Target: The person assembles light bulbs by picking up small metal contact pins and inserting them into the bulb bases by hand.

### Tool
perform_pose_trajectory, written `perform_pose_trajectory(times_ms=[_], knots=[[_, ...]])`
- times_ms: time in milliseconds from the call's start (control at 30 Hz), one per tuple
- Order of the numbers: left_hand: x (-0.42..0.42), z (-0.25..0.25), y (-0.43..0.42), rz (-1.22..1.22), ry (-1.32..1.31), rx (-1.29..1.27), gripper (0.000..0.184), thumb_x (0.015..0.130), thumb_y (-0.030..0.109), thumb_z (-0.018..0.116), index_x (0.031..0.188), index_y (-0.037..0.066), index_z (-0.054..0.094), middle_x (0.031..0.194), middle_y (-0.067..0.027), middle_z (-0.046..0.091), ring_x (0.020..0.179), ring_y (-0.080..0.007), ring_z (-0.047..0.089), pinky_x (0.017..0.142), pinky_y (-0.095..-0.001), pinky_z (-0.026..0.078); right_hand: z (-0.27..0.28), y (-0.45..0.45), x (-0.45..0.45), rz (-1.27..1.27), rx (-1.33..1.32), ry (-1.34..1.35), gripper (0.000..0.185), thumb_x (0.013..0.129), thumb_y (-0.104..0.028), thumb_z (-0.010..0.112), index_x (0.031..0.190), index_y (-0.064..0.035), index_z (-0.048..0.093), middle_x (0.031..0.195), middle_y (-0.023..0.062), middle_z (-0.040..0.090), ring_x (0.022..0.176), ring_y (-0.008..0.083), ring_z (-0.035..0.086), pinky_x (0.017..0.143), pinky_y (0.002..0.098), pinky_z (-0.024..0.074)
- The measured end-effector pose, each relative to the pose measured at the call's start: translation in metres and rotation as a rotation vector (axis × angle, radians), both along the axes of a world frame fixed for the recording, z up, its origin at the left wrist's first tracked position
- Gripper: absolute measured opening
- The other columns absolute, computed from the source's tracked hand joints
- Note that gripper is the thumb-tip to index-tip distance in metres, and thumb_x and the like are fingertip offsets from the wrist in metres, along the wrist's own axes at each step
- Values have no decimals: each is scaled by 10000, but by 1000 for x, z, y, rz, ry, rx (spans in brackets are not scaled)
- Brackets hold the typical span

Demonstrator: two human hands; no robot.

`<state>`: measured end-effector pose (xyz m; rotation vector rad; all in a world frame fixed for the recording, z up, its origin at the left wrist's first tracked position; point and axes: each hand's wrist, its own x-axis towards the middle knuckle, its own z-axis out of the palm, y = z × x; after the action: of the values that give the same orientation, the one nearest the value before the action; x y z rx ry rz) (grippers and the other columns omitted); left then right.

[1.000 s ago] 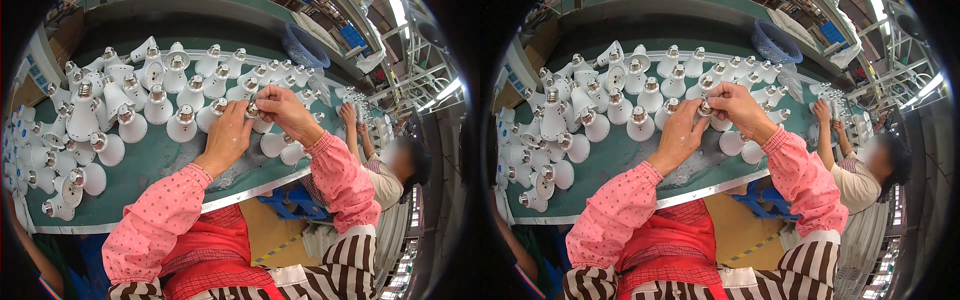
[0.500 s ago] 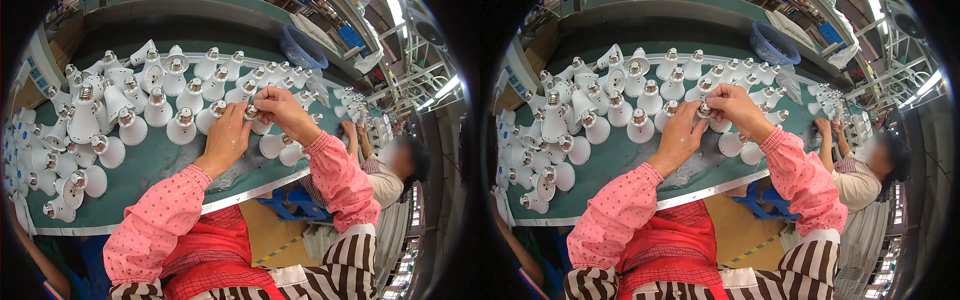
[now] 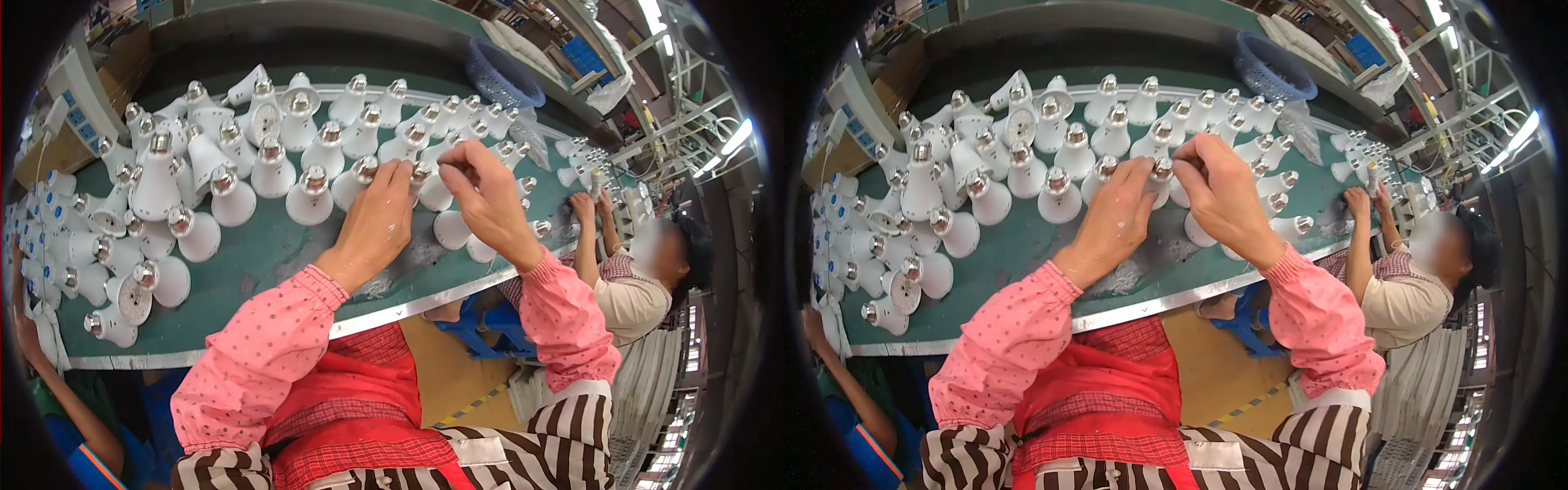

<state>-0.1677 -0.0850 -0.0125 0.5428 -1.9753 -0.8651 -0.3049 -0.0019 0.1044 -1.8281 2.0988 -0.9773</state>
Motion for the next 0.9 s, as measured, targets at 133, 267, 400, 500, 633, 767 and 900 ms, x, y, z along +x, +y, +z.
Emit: perform_pose_trajectory(times_ms=[133,267,400,500,633,767,900], knots=[[48,44,-13,-6,-65,21,274,938,85,680,1185,-29,714,1058,-223,739,944,-365,734,825,-415,570,27,18,-3,20,-217,102,75,960,-41,681,1011,12,694,863,104,692,739,164,637,694,299,509],[76,57,-24,105,17,123,175,939,101,676,1036,-23,753,874,-196,747,737,-310,729,680,-390,549,64,29,12,-150,-196,-126,78,963,-42,671,1024,-5,704,823,38,647,753,103,600,688,283,488],[81,42,-24,106,56,223,161,943,85,673,1032,-24,752,887,-185,751,698,-276,723,639,-363,539,-26,45,38,344,-44,203,135,874,-34,724,1005,-40,693,861,96,633,736,256,646,662,383,522],[80,27,-22,97,109,217,150,937,69,684,1034,-25,750,897,-169,753,686,-255,716,626,-349,535,-63,53,53,305,117,445,143,857,-87,757,975,-54,683,882,108,599,797,324,673,637,434,535],[80,23,-23,91,141,182,134,932,49,689,1030,-24,744,893,-156,746,679,-253,707,622,-348,531,-67,49,59,317,155,613,201,774,-53,730,954,-35,642,885,110,587,797,319,656,654,436,531],[84,20,-24,55,142,209,114,927,41,688,1009,-21,737,877,-156,736,681,-277,698,622,-364,527,-71,42,70,386,187,718,260,681,-51,716,918,-38,609,904,123,587,819,319,636,699,417,530],[89,21,-22,53,131,209,98,922,43,684,991,-7,732,888,-163,736,721,-339,703,641,-404,532,-75,33,79,397,172,820,204,704,-66,723,873,-34,614,883,119,593,834,304,662,681,409,542]])
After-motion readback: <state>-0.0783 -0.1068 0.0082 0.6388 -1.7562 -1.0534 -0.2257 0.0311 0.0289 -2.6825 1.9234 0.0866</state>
